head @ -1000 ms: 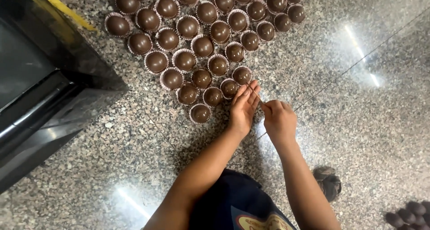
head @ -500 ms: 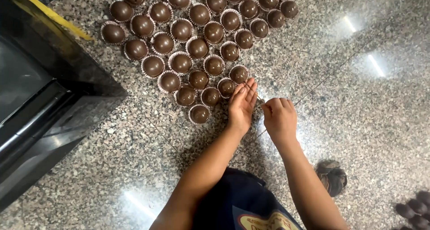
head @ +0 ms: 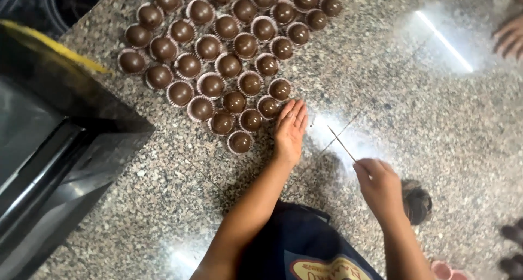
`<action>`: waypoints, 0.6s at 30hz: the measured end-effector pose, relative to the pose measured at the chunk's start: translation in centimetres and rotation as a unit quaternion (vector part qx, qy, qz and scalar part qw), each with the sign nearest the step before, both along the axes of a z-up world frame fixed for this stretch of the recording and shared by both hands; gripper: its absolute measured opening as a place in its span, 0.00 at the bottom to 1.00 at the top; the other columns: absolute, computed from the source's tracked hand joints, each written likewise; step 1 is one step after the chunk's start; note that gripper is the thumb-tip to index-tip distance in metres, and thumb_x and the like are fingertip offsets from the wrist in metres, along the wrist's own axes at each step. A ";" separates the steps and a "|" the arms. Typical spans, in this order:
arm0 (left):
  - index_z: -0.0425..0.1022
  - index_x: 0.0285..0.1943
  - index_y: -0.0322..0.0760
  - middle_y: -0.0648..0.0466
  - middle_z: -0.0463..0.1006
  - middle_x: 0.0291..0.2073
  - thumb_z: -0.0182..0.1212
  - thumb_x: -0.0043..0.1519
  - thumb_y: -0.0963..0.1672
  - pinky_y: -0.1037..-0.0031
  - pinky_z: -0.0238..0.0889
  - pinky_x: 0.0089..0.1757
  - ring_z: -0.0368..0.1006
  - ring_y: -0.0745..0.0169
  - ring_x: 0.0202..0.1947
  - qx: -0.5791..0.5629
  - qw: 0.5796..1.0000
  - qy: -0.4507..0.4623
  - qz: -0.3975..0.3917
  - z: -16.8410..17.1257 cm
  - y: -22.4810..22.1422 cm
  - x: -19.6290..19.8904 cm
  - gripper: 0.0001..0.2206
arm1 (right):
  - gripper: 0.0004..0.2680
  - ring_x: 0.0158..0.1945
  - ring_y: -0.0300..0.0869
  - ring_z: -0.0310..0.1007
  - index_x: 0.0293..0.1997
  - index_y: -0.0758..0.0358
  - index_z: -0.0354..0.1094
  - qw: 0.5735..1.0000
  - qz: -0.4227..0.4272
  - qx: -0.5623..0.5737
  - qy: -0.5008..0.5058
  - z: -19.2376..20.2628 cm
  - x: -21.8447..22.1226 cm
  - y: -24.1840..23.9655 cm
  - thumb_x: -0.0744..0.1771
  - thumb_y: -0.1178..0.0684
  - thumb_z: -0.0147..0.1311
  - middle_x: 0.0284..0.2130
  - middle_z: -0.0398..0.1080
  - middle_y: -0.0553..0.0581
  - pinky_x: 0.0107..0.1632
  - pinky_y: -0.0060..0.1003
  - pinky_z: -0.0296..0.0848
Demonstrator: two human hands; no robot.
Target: The person picks up round chocolate truffle balls from the counter and dips them one at a time into a large bowl of melted chocolate using a thin wooden skewer, then places each coated ball into a small paper cup, arranging the filled cups in rows on the counter.
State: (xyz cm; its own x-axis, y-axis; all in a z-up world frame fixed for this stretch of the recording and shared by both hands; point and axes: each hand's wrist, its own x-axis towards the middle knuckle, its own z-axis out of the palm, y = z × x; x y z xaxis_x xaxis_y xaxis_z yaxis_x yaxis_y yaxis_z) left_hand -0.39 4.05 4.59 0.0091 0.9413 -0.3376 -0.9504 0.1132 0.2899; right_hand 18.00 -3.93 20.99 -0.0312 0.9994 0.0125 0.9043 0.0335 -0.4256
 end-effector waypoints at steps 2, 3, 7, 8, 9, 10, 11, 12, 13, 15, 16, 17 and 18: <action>0.50 0.78 0.29 0.40 0.58 0.74 0.52 0.69 0.47 0.58 0.46 0.70 0.54 0.47 0.75 0.008 0.999 0.029 -0.034 -0.1 -1.2 0.4 0.30 | 0.05 0.41 0.55 0.76 0.41 0.63 0.76 0.999 -0.045 -0.013 0.017 0.0 2.2 -3.5 0.66 0.55 0.60 0.36 0.77 0.62 0.45 0.45 0.73; 0.50 0.78 0.29 0.40 0.58 0.74 0.52 0.69 0.46 0.59 0.47 0.70 0.54 0.46 0.75 0.013 0.997 0.056 -0.057 -0.1 -1.9 0.7 0.29 | 0.05 0.41 0.54 0.77 0.42 0.63 0.76 0.996 -0.079 -0.030 0.032 -0.1 3.4 -5.4 0.66 0.54 0.59 0.37 0.77 0.62 0.45 0.44 0.74; 0.52 0.77 0.31 0.42 0.59 0.74 0.54 0.67 0.45 0.60 0.50 0.68 0.58 0.47 0.73 0.030 0.977 0.138 -0.159 -1.0 -5.5 2.6 0.29 | 0.06 0.41 0.54 0.78 0.41 0.62 0.77 0.978 -0.188 -0.079 0.041 -2.4 6.1 -12.0 0.65 0.53 0.60 0.36 0.77 0.63 0.45 0.44 0.74; 0.55 0.76 0.30 0.42 0.63 0.71 0.55 0.67 0.45 0.61 0.54 0.66 0.62 0.51 0.70 0.036 0.958 0.204 -0.200 0.0 -6.4 3.2 0.28 | 0.06 0.41 0.54 0.78 0.41 0.62 0.77 0.976 -0.205 -0.065 0.021 -2.9 6.7 -13.9 0.65 0.52 0.60 0.36 0.77 0.62 0.45 0.44 0.74; 0.59 0.75 0.29 0.43 0.67 0.69 0.56 0.67 0.44 0.62 0.59 0.63 0.65 0.54 0.68 0.044 0.932 0.270 -0.238 0.8 -7.4 3.9 0.27 | 0.07 0.41 0.54 0.77 0.40 0.61 0.78 0.974 -0.222 -0.053 0.000 -3.5 7.5 -15.8 0.65 0.51 0.60 0.35 0.77 0.62 0.45 0.45 0.73; 0.59 0.75 0.29 0.43 0.67 0.69 0.56 0.67 0.44 0.62 0.59 0.63 0.65 0.54 0.68 0.058 0.925 0.266 -0.263 0.0 -8.3 4.5 0.27 | 0.07 0.41 0.54 0.77 0.40 0.61 0.78 0.967 -0.250 -0.047 -0.001 -3.5 7.5 -17.3 0.65 0.51 0.60 0.35 0.77 0.62 0.45 0.45 0.73; 0.62 0.73 0.29 0.43 0.71 0.65 0.57 0.66 0.42 0.65 0.64 0.60 0.70 0.55 0.63 0.067 0.913 0.309 -0.257 -0.8 -9.0 5.4 0.25 | 0.07 0.39 0.53 0.77 0.41 0.61 0.77 0.967 -0.249 -0.042 0.030 -3.6 7.8 -18.7 0.65 0.51 0.60 0.35 0.77 0.62 0.44 0.45 0.74; 0.64 0.71 0.28 0.44 0.75 0.62 0.58 0.64 0.40 0.67 0.69 0.56 0.74 0.57 0.58 0.078 0.898 0.349 -0.257 -1.6 -10.2 6.8 0.24 | 0.07 0.38 0.52 0.77 0.41 0.61 0.77 0.964 -0.255 -0.039 0.059 -3.5 8.2 -20.8 0.65 0.52 0.60 0.35 0.77 0.61 0.42 0.44 0.74; 0.64 0.71 0.28 0.44 0.75 0.62 0.58 0.64 0.40 0.67 0.69 0.56 0.74 0.57 0.58 0.094 0.890 0.341 -0.289 -1.3 -11.0 7.7 0.24 | 0.07 0.38 0.52 0.77 0.41 0.61 0.77 0.955 -0.290 -0.033 0.056 -3.0 8.8 -22.4 0.65 0.52 0.60 0.35 0.77 0.61 0.42 0.44 0.74; 0.71 0.65 0.31 0.46 0.79 0.56 0.56 0.65 0.38 0.72 0.74 0.45 0.77 0.61 0.50 0.121 0.833 0.449 -0.302 -0.6 -12.9 9.5 0.18 | 0.05 0.39 0.51 0.77 0.40 0.61 0.76 0.955 -0.272 0.023 0.111 -2.1 10.3 -26.1 0.65 0.53 0.60 0.35 0.77 0.60 0.42 0.43 0.75; 0.71 0.65 0.31 0.46 0.79 0.56 0.56 0.65 0.38 0.72 0.74 0.45 0.77 0.61 0.50 0.134 0.825 0.443 -0.324 0.9 -14.3 11.0 0.18 | 0.05 0.39 0.51 0.77 0.40 0.61 0.76 0.948 -0.298 0.027 0.109 -2.3 11.4 -28.5 0.65 0.53 0.60 0.35 0.77 0.60 0.42 0.43 0.75; 0.73 0.64 0.32 0.46 0.80 0.55 0.57 0.65 0.38 0.73 0.73 0.44 0.77 0.61 0.48 0.156 0.799 0.486 -0.319 2.3 -15.7 12.2 0.18 | 0.05 0.39 0.52 0.77 0.39 0.61 0.76 0.948 -0.302 0.037 0.097 -2.6 12.3 -30.9 0.65 0.54 0.60 0.34 0.77 0.59 0.42 0.43 0.74; 0.74 0.63 0.33 0.47 0.81 0.54 0.58 0.64 0.38 0.74 0.71 0.43 0.77 0.62 0.46 0.171 0.772 0.530 -0.307 4.1 -17.0 13.3 0.17 | 0.04 0.39 0.53 0.76 0.38 0.61 0.76 0.950 -0.297 0.043 0.089 -2.6 13.5 -32.9 0.65 0.54 0.61 0.33 0.77 0.59 0.42 0.44 0.72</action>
